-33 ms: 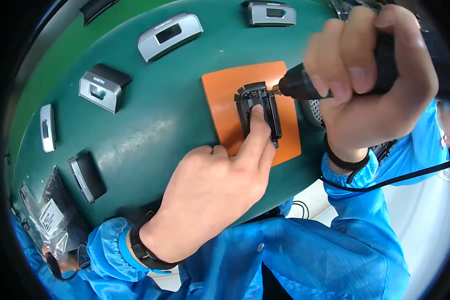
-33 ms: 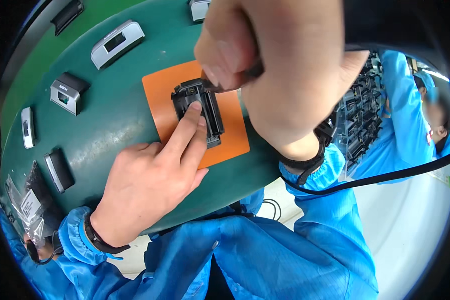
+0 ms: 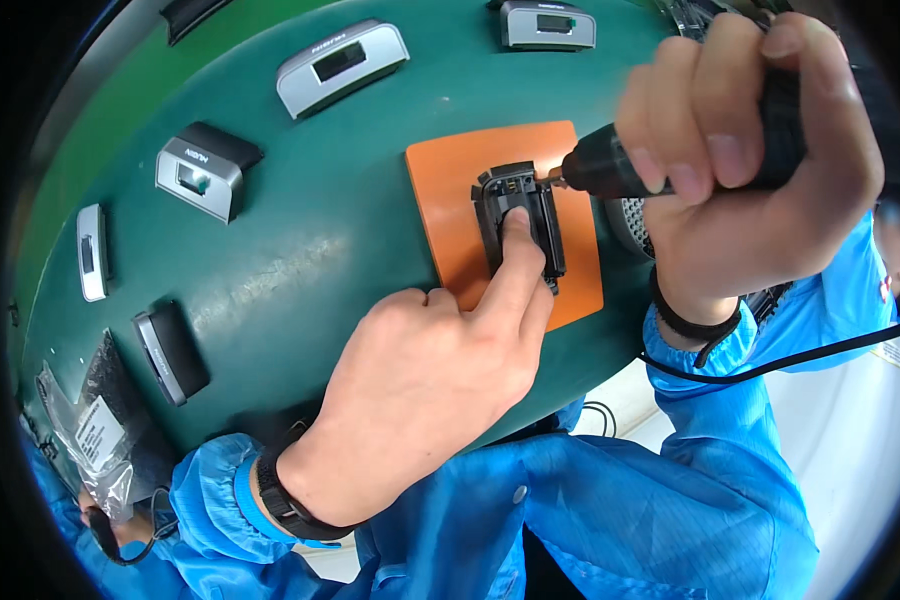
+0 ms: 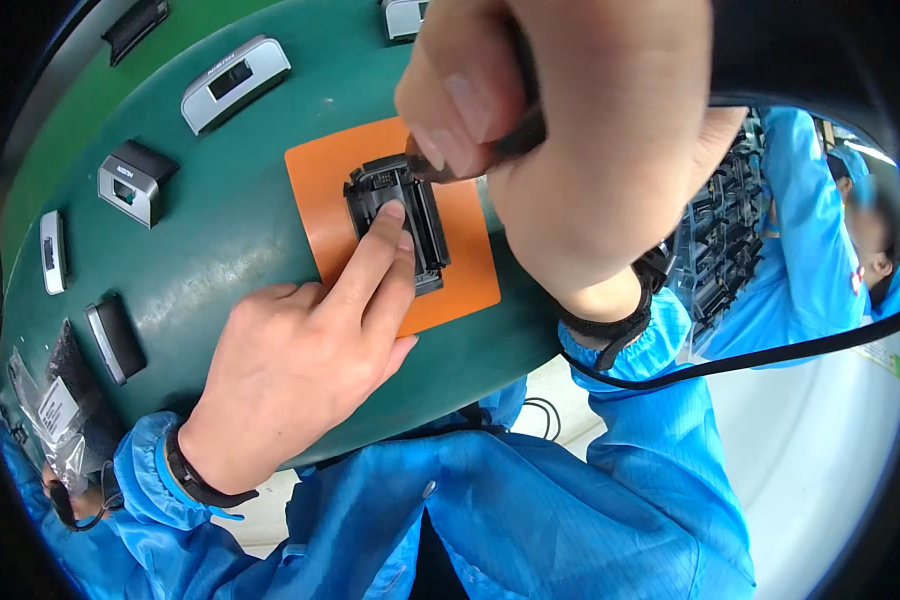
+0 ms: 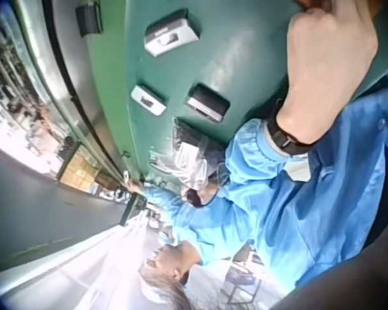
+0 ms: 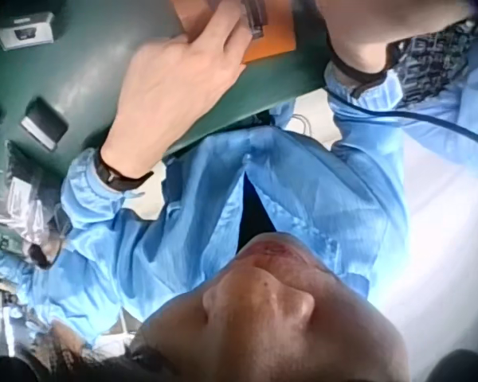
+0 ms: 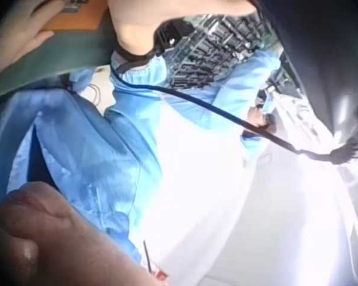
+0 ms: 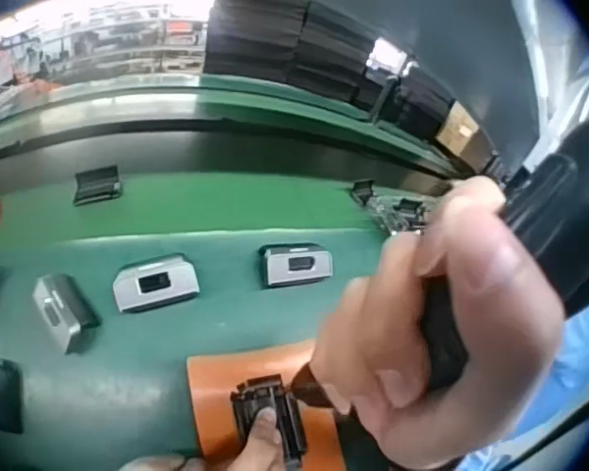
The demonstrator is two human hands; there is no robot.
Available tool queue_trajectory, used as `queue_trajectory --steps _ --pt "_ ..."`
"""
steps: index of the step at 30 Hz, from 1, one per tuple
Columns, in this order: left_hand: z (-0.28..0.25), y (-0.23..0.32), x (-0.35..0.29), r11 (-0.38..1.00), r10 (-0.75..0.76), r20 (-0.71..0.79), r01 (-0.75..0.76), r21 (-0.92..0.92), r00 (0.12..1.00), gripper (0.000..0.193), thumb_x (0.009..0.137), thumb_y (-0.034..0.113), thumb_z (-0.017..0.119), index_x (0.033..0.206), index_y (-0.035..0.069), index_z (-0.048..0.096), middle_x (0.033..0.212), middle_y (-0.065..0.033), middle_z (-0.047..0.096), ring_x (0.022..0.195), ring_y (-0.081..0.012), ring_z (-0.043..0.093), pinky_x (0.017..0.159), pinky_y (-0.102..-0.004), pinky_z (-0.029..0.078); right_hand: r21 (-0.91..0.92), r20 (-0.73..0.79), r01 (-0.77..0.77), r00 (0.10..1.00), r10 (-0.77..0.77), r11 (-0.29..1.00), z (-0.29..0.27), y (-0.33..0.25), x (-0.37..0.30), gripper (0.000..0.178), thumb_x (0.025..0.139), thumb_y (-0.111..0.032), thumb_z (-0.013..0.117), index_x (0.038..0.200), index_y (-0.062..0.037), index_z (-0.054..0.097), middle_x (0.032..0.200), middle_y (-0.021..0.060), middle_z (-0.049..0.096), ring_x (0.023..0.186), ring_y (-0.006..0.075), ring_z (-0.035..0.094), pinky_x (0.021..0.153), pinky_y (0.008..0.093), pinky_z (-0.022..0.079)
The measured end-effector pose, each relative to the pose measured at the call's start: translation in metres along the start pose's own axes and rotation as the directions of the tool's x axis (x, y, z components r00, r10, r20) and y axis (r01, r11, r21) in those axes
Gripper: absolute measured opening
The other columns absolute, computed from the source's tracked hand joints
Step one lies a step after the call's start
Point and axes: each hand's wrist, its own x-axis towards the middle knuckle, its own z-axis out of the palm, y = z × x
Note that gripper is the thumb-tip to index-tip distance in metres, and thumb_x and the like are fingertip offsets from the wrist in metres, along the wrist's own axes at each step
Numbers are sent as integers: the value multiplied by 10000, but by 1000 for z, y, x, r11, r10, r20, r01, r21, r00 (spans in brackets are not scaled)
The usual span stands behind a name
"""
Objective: Using an electric screwdriver to secure components into a plastic housing on an assembly line.
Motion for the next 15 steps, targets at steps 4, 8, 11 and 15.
queue_trajectory --steps 4,8,11,15 --pt "1 -1 -2 1000 -4 -11 4 -1 1000 549 721 274 823 1180 22 658 1384 -110 606 557 -107 593 557 -249 506 -4 30 -17 999 17 1000 1 2 1 234 1055 -275 390 1055 -71 504 574 -6 382 425 110 353 416 295 363" --pt "3 -1 -1 1000 -1 -15 1 -1 1000 544 716 267 825 1171 19 658 1370 -105 609 560 -104 594 542 -244 495 -2 47 -22 999 22 1000 -2 3 1 264 1061 -281 362 1078 -71 521 594 -7 387 441 108 358 431 296 366" --pt "4 0 0 1000 -1 -18 1 8 1000 547 715 266 825 1173 18 658 1366 -102 610 561 -102 594 539 -240 491 0 57 -24 998 24 1000 -4 2 2 290 1065 -285 340 1095 -71 534 608 -8 390 453 106 361 442 297 367" --pt "4 0 -1 1000 -9 -22 9 24 1000 549 721 274 821 1179 19 658 1366 -100 610 564 -98 594 537 -237 488 6 75 -24 997 24 1000 -3 4 1 329 1071 -291 311 1117 -71 551 628 -9 395 468 103 366 456 298 370"
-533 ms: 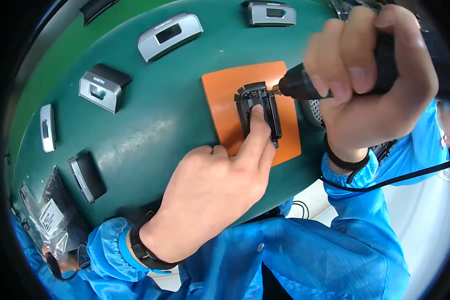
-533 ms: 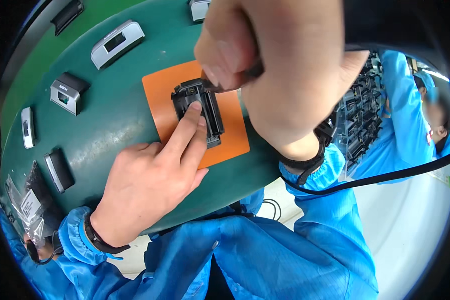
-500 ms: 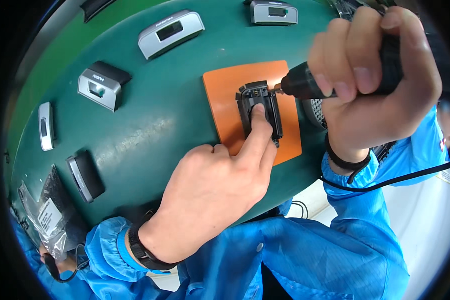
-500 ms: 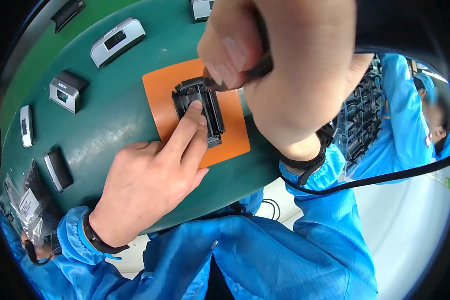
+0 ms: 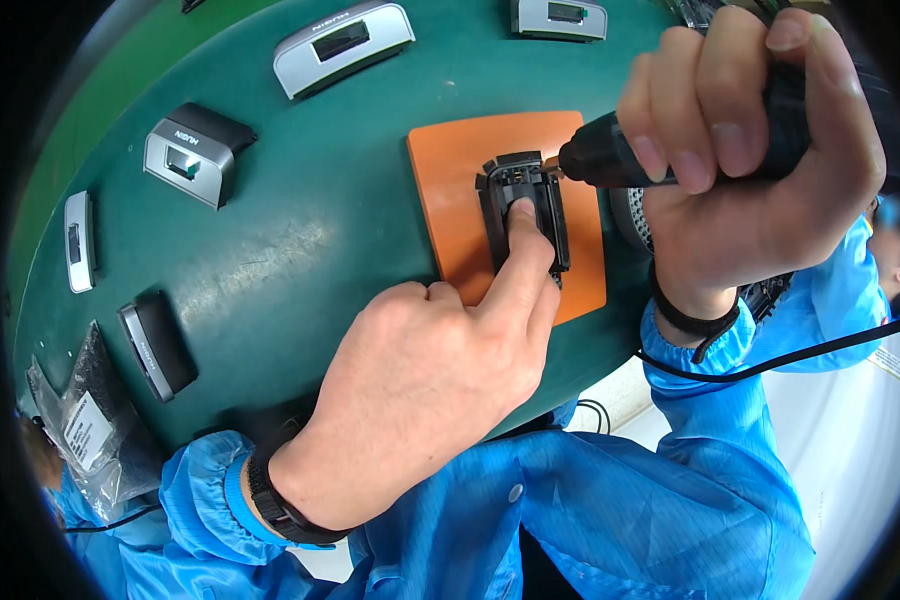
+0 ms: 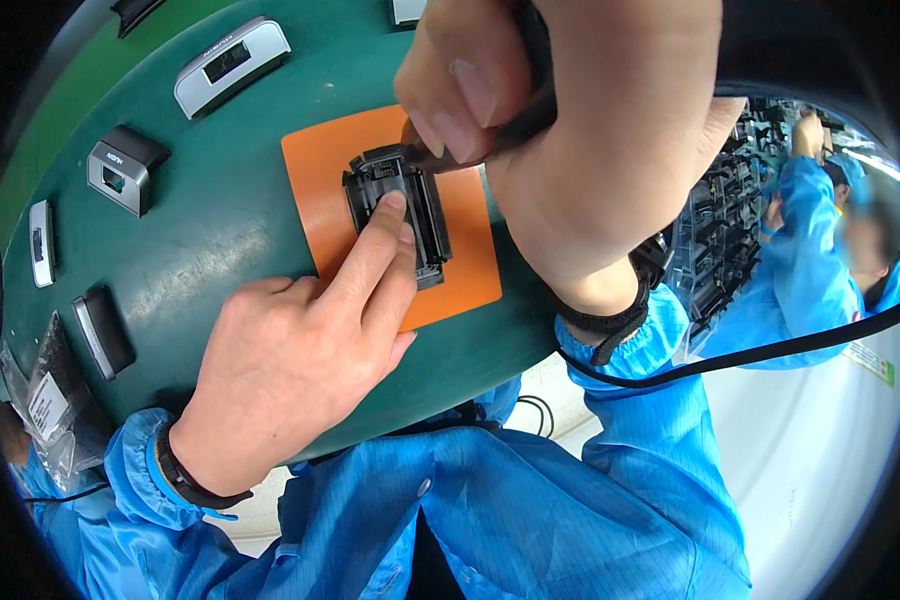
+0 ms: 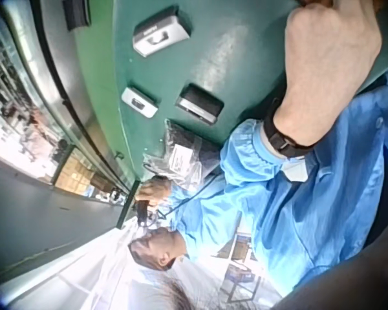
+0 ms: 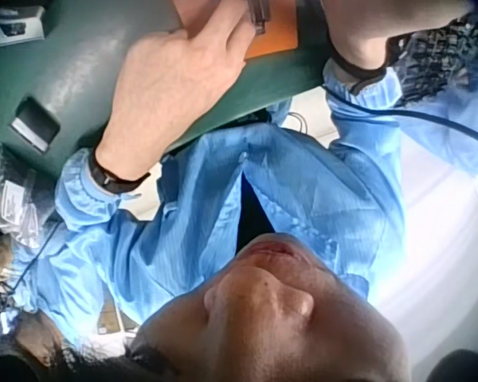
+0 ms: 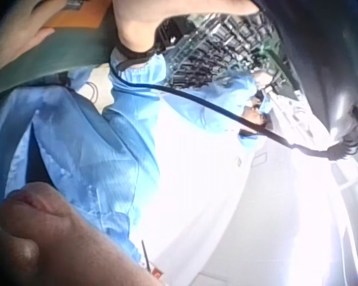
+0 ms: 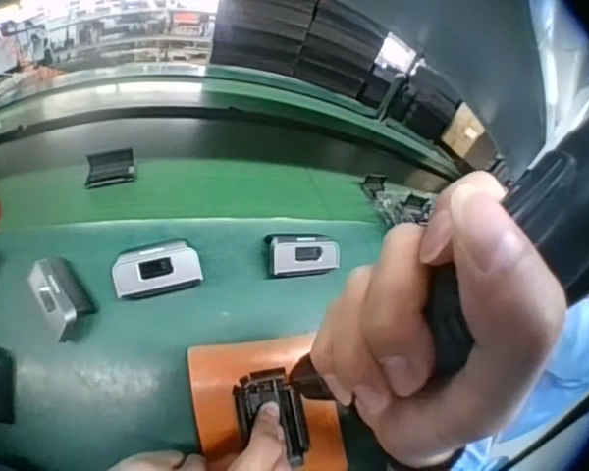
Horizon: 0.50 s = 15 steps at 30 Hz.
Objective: Using an electric screwdriver to secure components into a plastic housing on an assembly line.
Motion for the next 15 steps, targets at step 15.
queue_trajectory --steps 15 --pt "0 0 1 1000 14 -30 -15 -18 999 476 748 250 797 1139 14 662 1359 -116 620 551 -104 596 532 -239 495 8 -11 11 1000 -11 1000 2 -2 -2 394 1082 -307 268 1145 -72 578 647 -17 402 484 98 370 474 292 376"
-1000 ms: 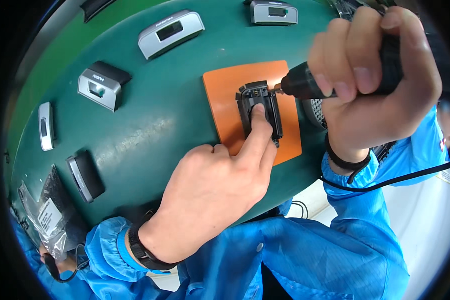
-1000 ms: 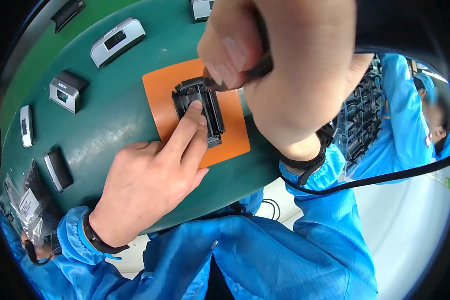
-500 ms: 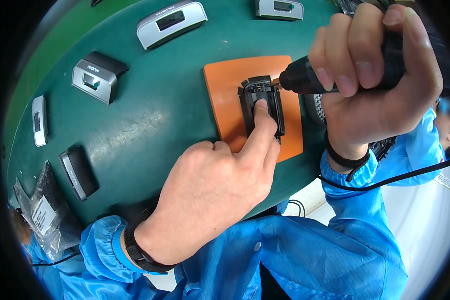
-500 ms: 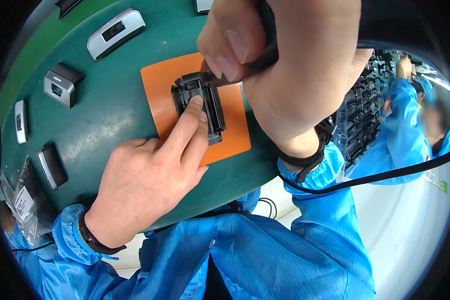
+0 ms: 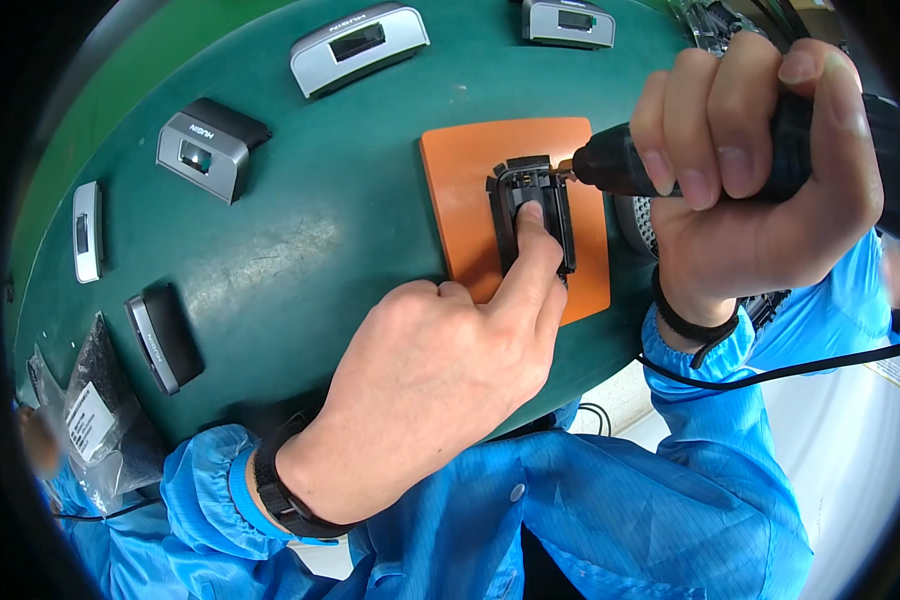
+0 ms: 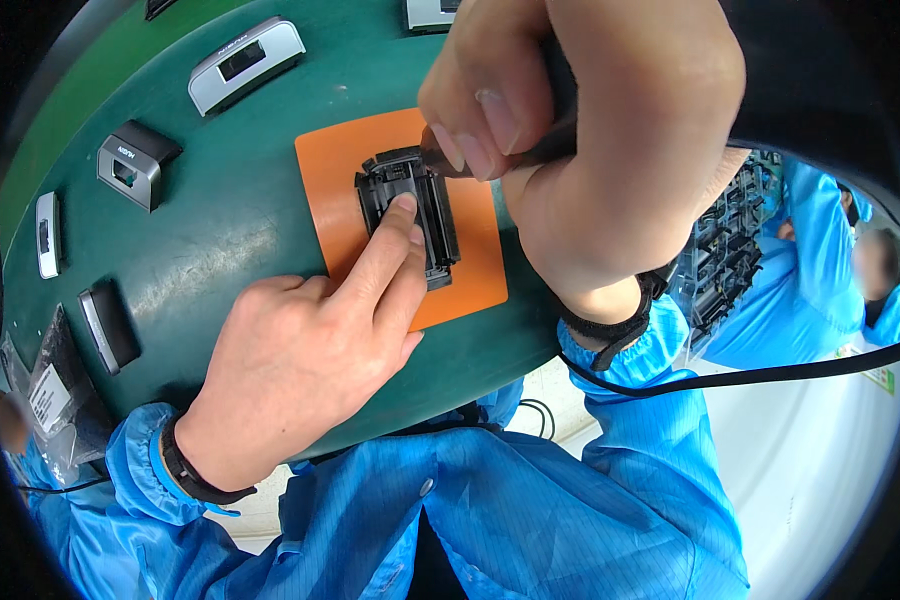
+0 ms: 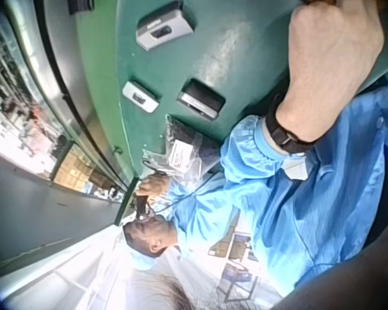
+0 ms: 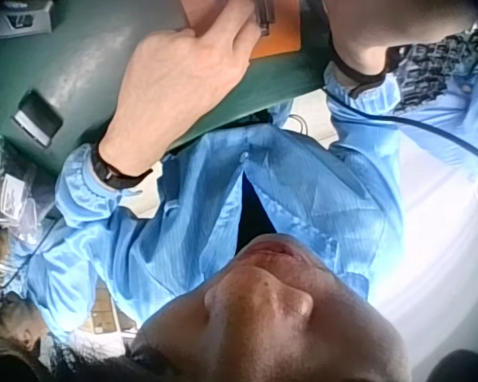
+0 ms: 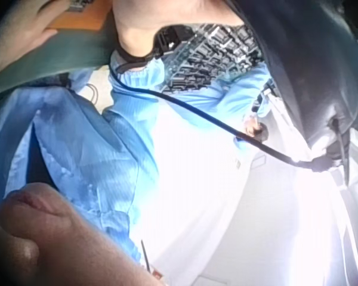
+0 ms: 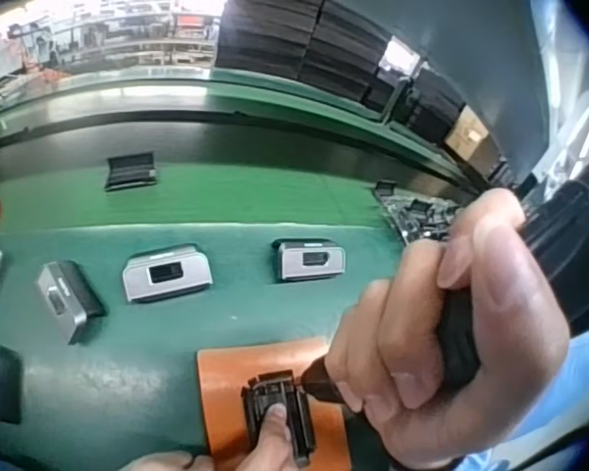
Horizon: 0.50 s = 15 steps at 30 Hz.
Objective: Using an electric screwdriver to secure components into a plastic housing on an assembly line.
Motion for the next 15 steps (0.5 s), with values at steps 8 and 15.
queue_trajectory --steps 8,15 --pt "1 0 0 1000 -5 11 5 -4 1000 504 726 257 814 1140 17 660 1372 -121 618 542 -103 595 519 -237 491 -31 -18 15 1000 -15 999 2 4 -3 371 1087 -300 262 1138 -60 540 651 -8 402 491 104 369 471 294 375" --pt "-1 -2 -3 1000 -5 19 5 -4 1000 499 735 262 817 1139 14 661 1366 -129 621 568 -120 630 509 -250 505 -131 28 69 997 -66 989 17 16 -6 259 1082 -239 273 1061 -73 471 666 -2 407 507 107 376 478 292 380"
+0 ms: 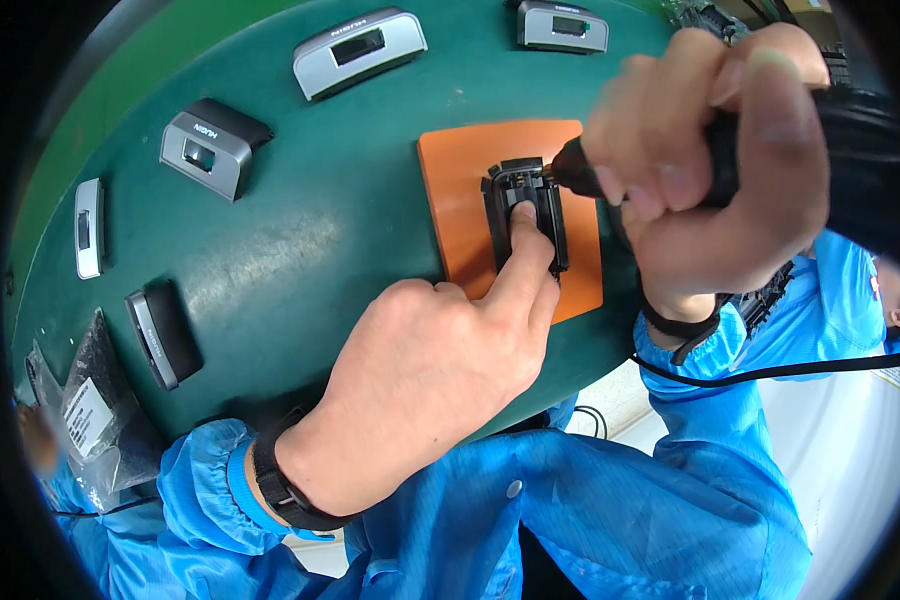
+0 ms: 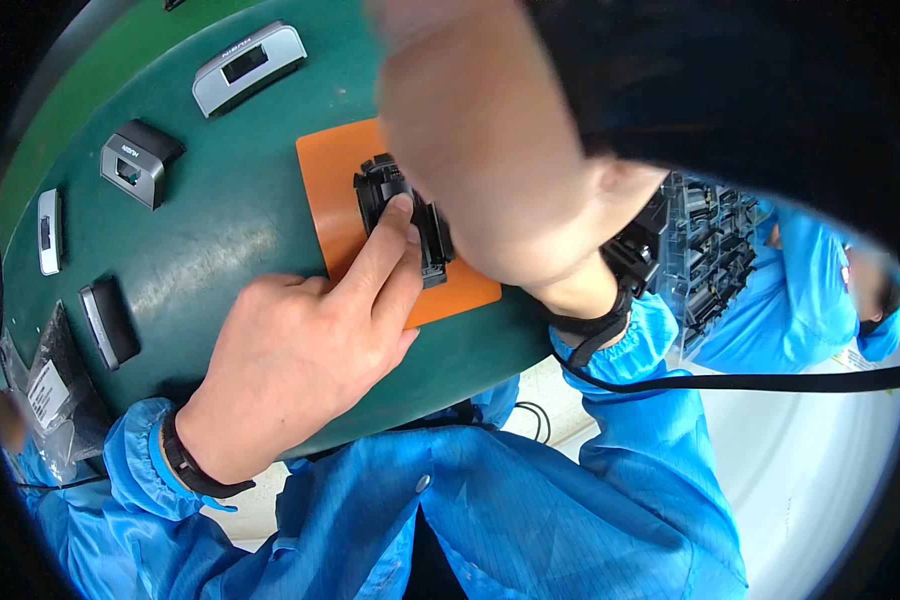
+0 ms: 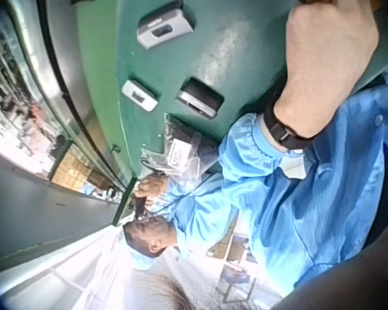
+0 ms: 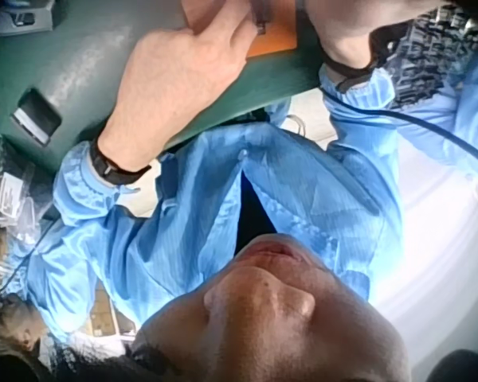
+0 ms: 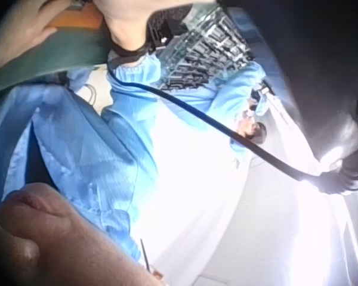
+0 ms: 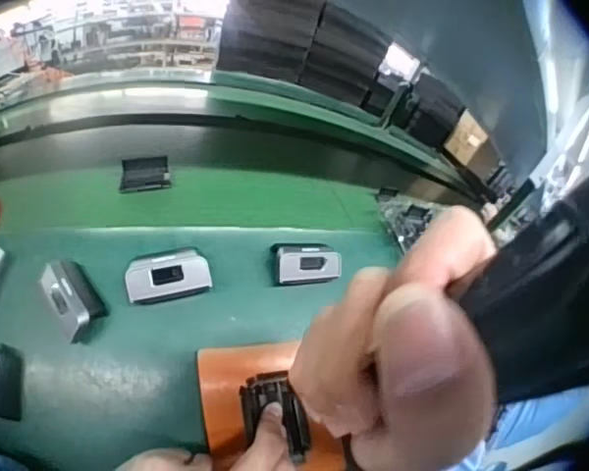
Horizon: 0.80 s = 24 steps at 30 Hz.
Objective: Using an electric screwdriver to secure components into a plastic housing on an assembly line.
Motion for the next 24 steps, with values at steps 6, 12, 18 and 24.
queue_trajectory --steps 6,12,18,24 --pt "1 0 2 1000 8 3 -8 -23 1000 544 761 296 812 1193 11 645 1370 -123 613 616 -135 670 534 -262 534 129 35 5 999 -10 992 0 -1 9 261 1069 -218 305 1101 -56 506 680 -6 414 531 108 411 487 292 397" --pt "-10 2 6 1000 4 95 -2 -23 996 652 762 320 819 1299 10 619 1445 -142 565 621 -181 669 579 -299 554 205 -155 21 988 11 978 -59 -60 5 310 1040 -269 392 1045 -48 609 675 -27 453 536 80 428 507 284 409" --pt "-14 4 10 997 -35 127 43 -63 991 685 725 284 843 1303 -10 621 1442 -149 563 661 -214 683 606 -317 575 75 -539 -33 840 68 997 -57 -42 -13 228 1044 -272 461 994 -54 509 584 -1 398 435 114 365 429 288 368" --pt "-9 1 13 999 3 36 -2 -45 999 604 729 281 826 1244 7 668 1404 -147 617 545 -114 611 538 -234 518 34 -609 -57 791 66 998 -46 -39 -7 336 1011 -202 502 730 -37 420 473 40 392 356 125 347 369 281 360"
